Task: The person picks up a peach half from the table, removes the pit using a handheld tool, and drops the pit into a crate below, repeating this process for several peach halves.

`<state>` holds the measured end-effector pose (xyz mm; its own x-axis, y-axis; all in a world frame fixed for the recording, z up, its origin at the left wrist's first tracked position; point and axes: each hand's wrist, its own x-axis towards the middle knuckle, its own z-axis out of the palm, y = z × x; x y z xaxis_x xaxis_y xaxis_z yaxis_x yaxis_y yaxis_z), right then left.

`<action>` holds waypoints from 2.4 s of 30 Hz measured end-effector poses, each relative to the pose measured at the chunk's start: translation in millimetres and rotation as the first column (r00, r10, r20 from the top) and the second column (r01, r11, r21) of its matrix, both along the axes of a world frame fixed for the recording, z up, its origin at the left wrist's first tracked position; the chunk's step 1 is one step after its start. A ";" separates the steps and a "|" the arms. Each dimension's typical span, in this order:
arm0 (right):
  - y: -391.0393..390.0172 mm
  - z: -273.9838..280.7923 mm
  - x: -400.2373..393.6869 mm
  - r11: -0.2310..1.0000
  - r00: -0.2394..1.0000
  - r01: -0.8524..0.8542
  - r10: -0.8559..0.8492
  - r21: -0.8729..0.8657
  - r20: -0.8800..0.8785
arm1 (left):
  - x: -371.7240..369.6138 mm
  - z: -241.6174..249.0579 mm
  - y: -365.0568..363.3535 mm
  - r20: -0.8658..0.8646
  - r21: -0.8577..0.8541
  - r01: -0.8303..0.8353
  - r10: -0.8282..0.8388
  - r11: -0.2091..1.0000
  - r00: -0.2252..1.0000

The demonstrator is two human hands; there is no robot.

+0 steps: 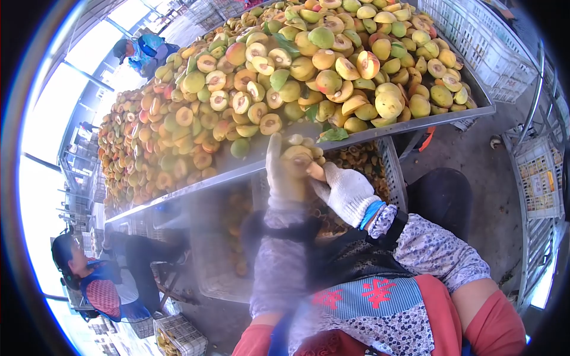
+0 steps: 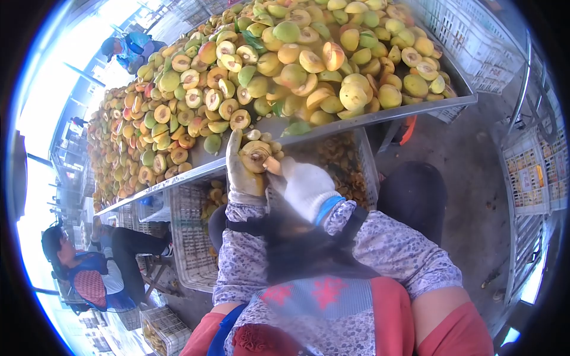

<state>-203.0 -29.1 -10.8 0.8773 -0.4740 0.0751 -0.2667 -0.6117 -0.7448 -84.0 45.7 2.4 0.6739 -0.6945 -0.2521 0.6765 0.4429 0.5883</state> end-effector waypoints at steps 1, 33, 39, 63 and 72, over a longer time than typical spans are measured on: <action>-1.4 -1.3 0.8 1.000 1.000 -0.002 0.002 -0.001 -0.002 | -2.0 1.4 -1.1 0.011 0.076 -0.047 0.047 0.996 0.999; -21.3 -32.0 5.6 0.811 0.949 -0.284 0.164 0.511 0.268 | -7.7 24.3 -18.5 0.437 0.488 -0.091 -0.152 0.868 0.887; -28.7 1.1 2.3 0.436 0.891 -0.130 0.445 0.890 -0.088 | -8.2 -4.1 -17.6 0.786 0.263 -0.430 0.066 0.864 0.614; -53.2 -28.7 -6.1 0.928 0.801 -0.367 0.283 -0.059 -0.527 | 35.8 44.2 90.8 0.420 0.111 -0.673 0.579 0.731 0.699; -25.3 -22.1 13.3 0.900 0.838 -0.436 0.401 -0.014 -0.370 | 116.5 39.3 88.4 0.692 0.719 -0.651 -0.332 0.243 0.641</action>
